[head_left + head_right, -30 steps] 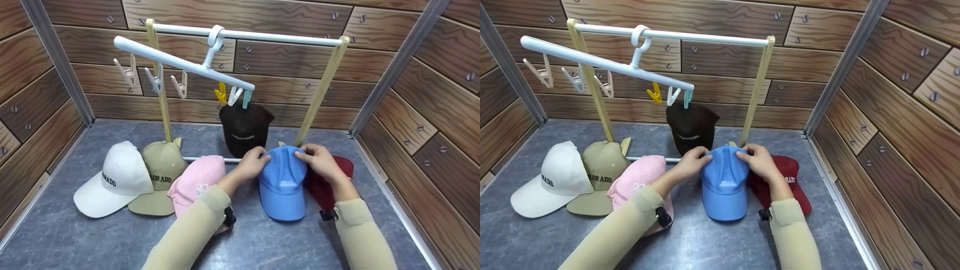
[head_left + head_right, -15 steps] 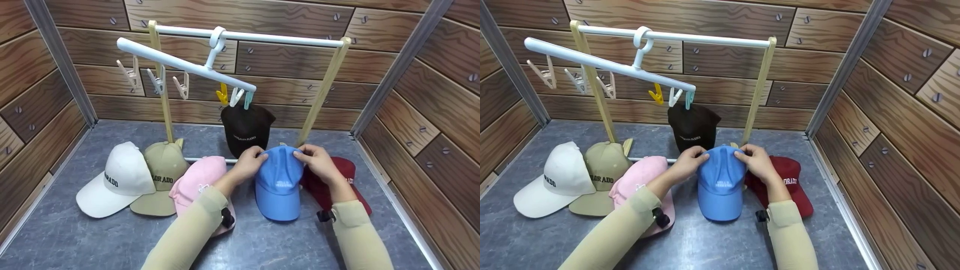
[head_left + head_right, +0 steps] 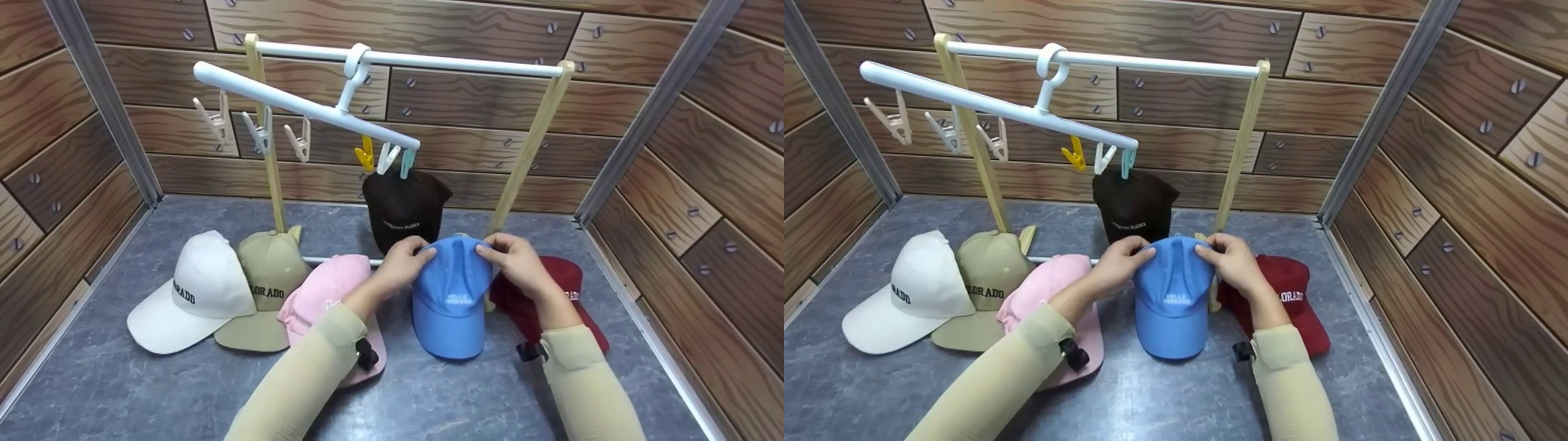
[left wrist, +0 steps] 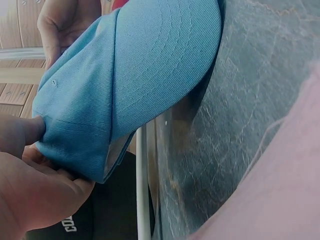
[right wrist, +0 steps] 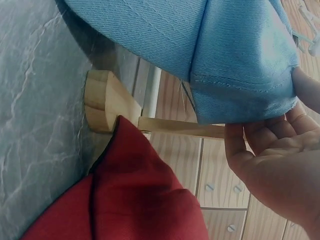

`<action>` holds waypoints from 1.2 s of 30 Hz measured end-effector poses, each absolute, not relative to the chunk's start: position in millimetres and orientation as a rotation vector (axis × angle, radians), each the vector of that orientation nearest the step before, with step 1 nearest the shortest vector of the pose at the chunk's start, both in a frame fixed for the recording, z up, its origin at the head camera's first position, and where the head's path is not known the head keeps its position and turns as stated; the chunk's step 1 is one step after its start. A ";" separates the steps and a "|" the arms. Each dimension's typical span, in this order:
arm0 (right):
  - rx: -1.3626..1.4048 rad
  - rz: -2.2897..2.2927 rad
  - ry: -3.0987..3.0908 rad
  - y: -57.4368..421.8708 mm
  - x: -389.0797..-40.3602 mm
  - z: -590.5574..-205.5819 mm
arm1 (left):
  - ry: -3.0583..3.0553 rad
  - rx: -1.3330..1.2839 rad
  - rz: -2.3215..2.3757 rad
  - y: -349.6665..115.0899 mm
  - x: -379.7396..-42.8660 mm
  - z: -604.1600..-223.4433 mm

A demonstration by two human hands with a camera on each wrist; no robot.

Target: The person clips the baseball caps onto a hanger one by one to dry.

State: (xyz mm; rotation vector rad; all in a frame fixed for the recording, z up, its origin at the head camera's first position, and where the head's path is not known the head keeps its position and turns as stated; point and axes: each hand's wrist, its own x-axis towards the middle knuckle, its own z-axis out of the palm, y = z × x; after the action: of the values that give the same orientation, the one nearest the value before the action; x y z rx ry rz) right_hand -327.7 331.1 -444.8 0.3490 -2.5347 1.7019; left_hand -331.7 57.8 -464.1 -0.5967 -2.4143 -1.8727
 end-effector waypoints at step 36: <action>0.449 1.730 -2.457 305.8 -333.6 -437.6 | -2.443 -0.592 -1.834 30.7 -331.3 -451.5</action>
State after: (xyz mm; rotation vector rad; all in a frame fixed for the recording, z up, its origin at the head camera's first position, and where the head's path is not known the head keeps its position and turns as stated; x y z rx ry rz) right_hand -333.6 305.8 -437.6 0.4487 -2.4572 1.7303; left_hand -331.3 30.7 -451.5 -0.5921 -2.4428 -1.8337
